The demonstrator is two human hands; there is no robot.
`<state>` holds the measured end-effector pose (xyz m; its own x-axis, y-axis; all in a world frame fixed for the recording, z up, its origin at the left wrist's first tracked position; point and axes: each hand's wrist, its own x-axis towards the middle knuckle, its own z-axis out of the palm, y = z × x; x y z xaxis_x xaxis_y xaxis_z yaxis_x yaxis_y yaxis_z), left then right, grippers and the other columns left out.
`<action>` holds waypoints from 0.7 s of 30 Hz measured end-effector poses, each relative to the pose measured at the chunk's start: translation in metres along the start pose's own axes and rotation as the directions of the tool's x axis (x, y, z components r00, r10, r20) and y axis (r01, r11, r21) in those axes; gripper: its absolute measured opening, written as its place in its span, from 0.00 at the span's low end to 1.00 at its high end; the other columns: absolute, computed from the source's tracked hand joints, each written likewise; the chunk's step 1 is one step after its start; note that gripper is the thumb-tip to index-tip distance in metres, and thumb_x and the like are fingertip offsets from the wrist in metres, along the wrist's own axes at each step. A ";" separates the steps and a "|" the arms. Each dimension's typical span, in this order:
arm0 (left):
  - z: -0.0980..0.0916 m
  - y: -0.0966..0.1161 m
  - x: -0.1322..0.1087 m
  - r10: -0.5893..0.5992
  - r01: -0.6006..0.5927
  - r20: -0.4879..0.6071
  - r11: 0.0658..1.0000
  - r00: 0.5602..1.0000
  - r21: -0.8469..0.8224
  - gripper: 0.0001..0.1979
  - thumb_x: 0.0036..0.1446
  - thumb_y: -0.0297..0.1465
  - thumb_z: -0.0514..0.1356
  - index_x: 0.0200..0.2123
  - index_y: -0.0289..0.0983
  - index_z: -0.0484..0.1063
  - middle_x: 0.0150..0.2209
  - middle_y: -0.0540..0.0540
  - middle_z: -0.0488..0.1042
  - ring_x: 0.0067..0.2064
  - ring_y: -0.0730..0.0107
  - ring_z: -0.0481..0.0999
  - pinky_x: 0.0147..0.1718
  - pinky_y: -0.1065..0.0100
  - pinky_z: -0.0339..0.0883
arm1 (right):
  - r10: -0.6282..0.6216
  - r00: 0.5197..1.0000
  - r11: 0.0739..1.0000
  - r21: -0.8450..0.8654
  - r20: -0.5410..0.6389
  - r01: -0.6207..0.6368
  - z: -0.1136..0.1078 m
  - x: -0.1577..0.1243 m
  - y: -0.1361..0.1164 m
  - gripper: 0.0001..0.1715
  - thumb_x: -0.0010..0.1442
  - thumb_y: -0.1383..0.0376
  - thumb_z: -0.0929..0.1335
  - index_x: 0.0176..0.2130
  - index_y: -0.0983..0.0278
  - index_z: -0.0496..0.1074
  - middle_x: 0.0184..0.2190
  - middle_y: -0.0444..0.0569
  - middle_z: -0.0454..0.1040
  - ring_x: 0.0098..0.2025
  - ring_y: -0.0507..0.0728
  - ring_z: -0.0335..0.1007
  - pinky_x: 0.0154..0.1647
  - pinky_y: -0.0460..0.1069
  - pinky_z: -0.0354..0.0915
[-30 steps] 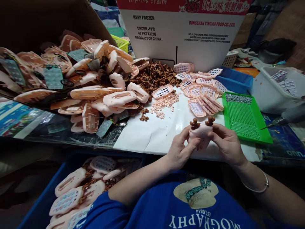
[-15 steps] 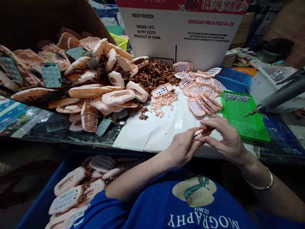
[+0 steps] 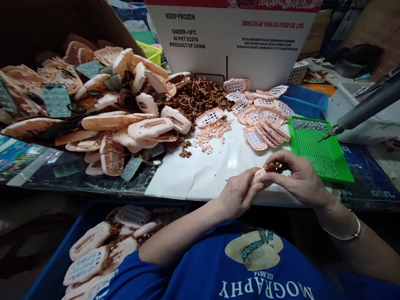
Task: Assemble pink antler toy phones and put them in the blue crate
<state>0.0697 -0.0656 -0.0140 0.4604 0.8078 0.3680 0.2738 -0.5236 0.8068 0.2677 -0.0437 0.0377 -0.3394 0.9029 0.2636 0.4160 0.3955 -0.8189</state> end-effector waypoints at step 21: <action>0.006 -0.026 -0.019 -0.241 0.060 -0.213 0.783 0.947 -0.619 0.16 0.65 0.43 0.58 0.51 0.41 0.70 0.45 0.46 0.75 0.42 0.69 0.74 0.45 0.68 0.70 | -0.160 0.962 0.985 -0.091 -0.220 0.143 0.015 -0.024 0.006 0.21 0.60 0.58 0.73 0.51 0.59 0.73 0.46 0.52 0.79 0.48 0.59 0.76 0.51 0.56 0.72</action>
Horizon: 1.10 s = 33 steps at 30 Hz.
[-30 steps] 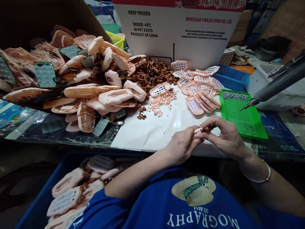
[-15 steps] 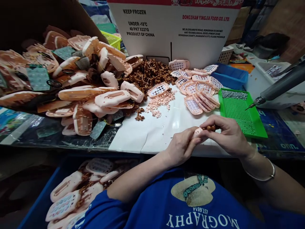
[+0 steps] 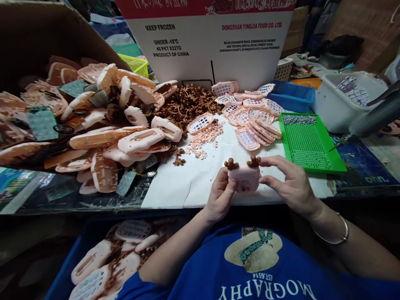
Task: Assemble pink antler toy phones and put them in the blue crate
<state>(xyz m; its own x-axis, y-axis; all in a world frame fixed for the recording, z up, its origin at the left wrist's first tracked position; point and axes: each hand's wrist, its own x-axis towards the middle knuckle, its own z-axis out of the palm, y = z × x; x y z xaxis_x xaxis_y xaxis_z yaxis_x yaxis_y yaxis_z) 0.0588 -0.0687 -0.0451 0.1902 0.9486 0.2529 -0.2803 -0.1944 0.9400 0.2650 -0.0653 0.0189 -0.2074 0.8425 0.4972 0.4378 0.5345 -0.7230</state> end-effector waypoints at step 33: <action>0.040 0.019 0.037 -0.542 0.470 0.015 0.714 0.840 -0.519 0.20 0.46 0.34 0.72 0.43 0.35 0.76 0.39 0.44 0.81 0.35 0.65 0.82 0.36 0.67 0.78 | -0.346 0.677 0.937 -0.275 -0.649 0.216 -0.093 0.035 0.052 0.26 0.65 0.55 0.67 0.61 0.55 0.65 0.61 0.51 0.66 0.65 0.62 0.62 0.68 0.63 0.57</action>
<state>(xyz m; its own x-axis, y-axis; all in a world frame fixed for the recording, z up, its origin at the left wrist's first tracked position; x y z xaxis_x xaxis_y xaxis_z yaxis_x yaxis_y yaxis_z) 0.0982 -0.0474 -0.0087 0.3257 0.8988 -0.2934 -0.5994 0.4363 0.6711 0.3623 -0.0138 0.0434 0.2761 0.3412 0.8985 0.6056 0.6642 -0.4383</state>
